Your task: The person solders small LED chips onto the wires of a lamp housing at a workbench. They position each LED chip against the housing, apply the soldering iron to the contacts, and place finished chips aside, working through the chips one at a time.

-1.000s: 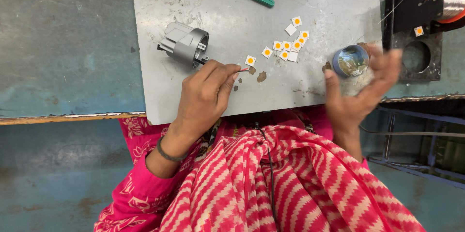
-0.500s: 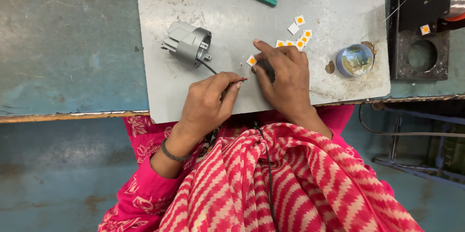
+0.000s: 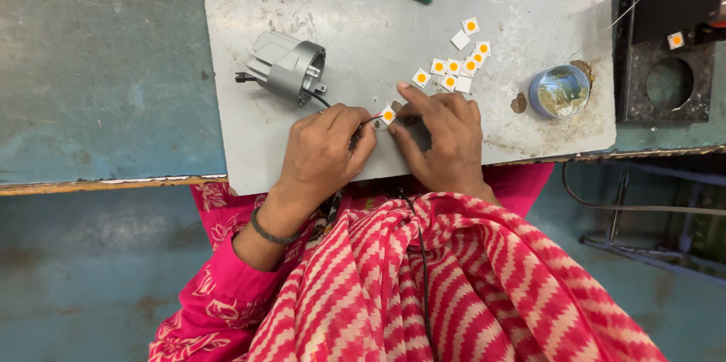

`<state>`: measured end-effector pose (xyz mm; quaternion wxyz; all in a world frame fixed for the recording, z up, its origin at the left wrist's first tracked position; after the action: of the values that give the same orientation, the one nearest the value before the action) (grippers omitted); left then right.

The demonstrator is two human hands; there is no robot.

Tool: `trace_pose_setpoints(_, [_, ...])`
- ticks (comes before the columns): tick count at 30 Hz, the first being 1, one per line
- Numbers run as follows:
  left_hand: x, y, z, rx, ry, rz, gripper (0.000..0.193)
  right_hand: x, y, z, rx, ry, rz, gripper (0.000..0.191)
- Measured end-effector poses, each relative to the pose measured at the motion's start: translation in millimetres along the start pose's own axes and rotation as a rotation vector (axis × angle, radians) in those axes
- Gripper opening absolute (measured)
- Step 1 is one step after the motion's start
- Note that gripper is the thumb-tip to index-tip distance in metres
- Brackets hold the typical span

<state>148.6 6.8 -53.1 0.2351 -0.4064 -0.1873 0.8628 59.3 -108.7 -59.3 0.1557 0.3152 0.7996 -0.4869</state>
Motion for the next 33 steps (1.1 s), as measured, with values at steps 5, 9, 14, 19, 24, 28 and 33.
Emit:
trace_pose_setpoints(5, [9,0,5,-0.022,-0.006,-0.019,0.011,27,-34,18,-0.121,0.07,0.16,0.05])
trace_pose_setpoints(9, [16,3,14,-0.065,0.02,-0.007,0.011,68,-73,64,-0.219,0.278,0.34,0.04])
trace_pose_setpoints(14, [18,10,17,-0.101,0.064,-0.057,0.012,116,-115,113,-0.333,0.426,0.427,0.034])
trace_pose_setpoints(19, [16,9,16,-0.154,0.029,-0.02,0.01,123,-152,134,-0.251,0.433,0.526,0.034])
trace_pose_setpoints(24, [16,8,16,-0.248,-0.022,0.044,0.009,127,-193,159,-0.321,0.583,0.737,0.024])
trace_pose_setpoints(28, [18,11,17,-0.283,-0.001,0.041,0.009,163,-215,220,-0.714,0.765,0.898,0.021])
trace_pose_setpoints(33, [18,11,20,-0.293,0.037,0.036,0.01,197,-226,302,-1.195,0.764,0.807,0.017])
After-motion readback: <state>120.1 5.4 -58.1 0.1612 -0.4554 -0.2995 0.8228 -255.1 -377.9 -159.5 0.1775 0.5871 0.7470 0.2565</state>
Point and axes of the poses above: each hand's wrist, its own x-axis away from the middle knuckle, its own y-axis out of the palm, z = x × y, the point moved 10 cm from there along -x, towards the middle knuckle, and after that the axes turned 11 degrees about z, right-handed, at the moved point
